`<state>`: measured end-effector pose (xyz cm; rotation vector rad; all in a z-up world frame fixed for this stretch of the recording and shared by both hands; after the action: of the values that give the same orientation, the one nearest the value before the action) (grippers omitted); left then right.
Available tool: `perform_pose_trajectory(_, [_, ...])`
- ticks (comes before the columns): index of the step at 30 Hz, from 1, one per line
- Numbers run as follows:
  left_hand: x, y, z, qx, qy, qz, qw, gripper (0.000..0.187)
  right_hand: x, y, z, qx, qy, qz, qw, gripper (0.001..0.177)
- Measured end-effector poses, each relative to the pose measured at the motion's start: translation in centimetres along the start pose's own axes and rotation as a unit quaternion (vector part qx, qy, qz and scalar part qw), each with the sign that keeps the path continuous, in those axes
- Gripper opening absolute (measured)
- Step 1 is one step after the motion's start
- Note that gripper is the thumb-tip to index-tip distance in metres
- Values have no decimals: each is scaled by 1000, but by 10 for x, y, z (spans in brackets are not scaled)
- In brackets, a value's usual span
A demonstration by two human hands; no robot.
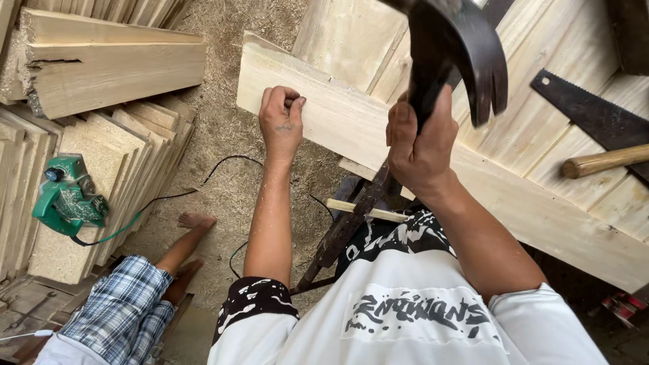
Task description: The person hammers nails into a wooden plank using a hammer. They repeatedly pick up nails, position them on the wood, and strike them with the hammer to secure the plank to a larger wooden structure.
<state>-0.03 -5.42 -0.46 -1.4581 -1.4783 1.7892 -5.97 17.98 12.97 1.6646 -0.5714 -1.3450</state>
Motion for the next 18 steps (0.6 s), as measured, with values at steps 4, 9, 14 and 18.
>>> perform_pose_trajectory(4, [-8, -6, -6, 21, -7, -9, 1000, 13, 59, -33, -5, 119, 226, -219, 942, 31])
perform_pose_trajectory(9, [-2, 5, 2, 18, -2, -29, 999, 15, 27, -28, -5, 96, 117, -101, 983, 31])
perform_pose_trajectory(14, [-8, 37, -12, -173, 25, -419, 891, 15, 30, -40, -10, 24, 42, -39, 998, 37])
perform_pose_trajectory(18, [-15, 18, -40, -217, 21, -672, 708, 25, 59, -40, -21, 61, 211, -216, 951, 29])
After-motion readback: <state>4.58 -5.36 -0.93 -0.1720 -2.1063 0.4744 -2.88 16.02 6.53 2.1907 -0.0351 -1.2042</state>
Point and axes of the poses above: each hand's wrist, its own z-axis towards the middle knuckle, its own x-axis out of the palm, y = z × x, the point moved 6 cm from there along z, towards the middle knuckle, and after that the axes turned 8 degrees about -z, right-handed, at the moved point
